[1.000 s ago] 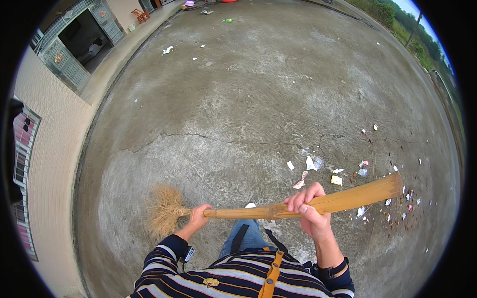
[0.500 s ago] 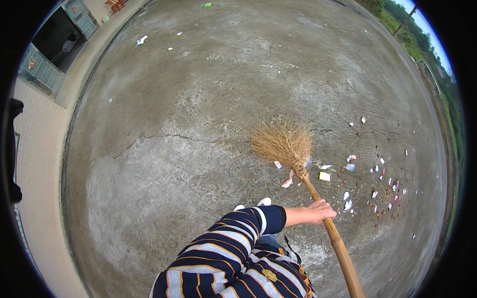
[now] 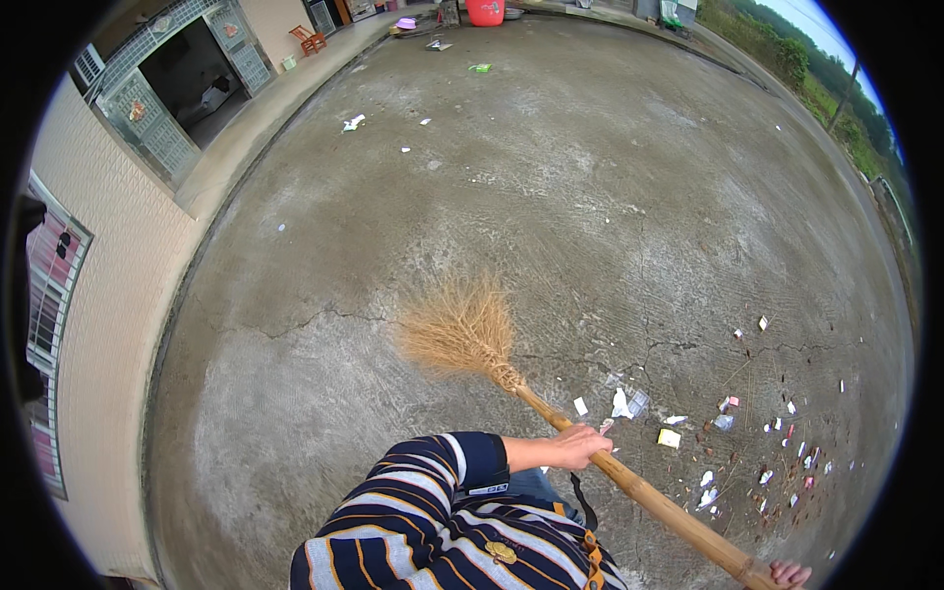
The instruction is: The person sweeps a concrete courtyard using a traditional straw broom, gathering scattered paper and debris into a pile. The person moves around the area to collect trash and then sweeps toward a drain.
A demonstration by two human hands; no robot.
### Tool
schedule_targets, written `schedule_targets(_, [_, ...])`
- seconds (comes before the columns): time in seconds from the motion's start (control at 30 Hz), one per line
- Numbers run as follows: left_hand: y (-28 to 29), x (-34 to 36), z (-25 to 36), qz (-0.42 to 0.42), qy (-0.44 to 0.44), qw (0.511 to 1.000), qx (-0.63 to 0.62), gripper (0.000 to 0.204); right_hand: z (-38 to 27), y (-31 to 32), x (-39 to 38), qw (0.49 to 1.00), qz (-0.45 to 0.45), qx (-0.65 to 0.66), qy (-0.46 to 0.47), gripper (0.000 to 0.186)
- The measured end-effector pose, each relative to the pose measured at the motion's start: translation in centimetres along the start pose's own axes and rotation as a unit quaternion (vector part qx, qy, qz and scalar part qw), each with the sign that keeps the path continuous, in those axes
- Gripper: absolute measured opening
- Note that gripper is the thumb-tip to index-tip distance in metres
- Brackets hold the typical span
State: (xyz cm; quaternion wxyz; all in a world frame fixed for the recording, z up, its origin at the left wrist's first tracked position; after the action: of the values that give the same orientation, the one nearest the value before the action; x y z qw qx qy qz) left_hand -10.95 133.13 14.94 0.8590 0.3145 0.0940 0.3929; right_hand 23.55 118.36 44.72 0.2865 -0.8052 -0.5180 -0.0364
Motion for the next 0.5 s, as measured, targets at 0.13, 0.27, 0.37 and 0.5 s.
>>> schedule_targets(0.13, [7.3,-8.6,-9.6,0.109,0.148,0.98,0.07,0.027,14.7,-9.7,3.2,0.98,-0.081,0.079,-0.162,0.025])
schedule_targets(0.27, [14.7,-20.5,-18.1,0.198,0.278,0.932,0.124,0.025,26.9,-24.3,1.6,0.922,-0.196,0.094,-0.322,0.025])
schedule_targets(0.37, [19.3,-29.8,-23.2,0.242,0.382,0.878,0.154,0.017,32.9,-36.0,-1.0,0.854,-0.307,0.116,-0.404,0.023])
schedule_targets(0.5, [25.6,-37.6,-29.4,0.241,0.477,0.83,0.157,0.014,38.2,-50.4,-3.6,0.805,-0.37,0.122,-0.448,0.023])
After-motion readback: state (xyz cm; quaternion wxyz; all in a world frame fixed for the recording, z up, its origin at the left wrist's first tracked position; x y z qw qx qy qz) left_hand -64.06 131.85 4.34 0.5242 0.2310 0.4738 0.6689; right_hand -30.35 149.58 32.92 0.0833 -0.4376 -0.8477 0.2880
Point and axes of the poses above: each hand's wrist, its own x-axis towards the middle knuckle, its own y-axis out of the back of the hand, z = x × y, the point moved 8 cm from there along x, towards the middle knuckle, and after that the axes turned 4 degrees about -y, right-handed, at the moved point
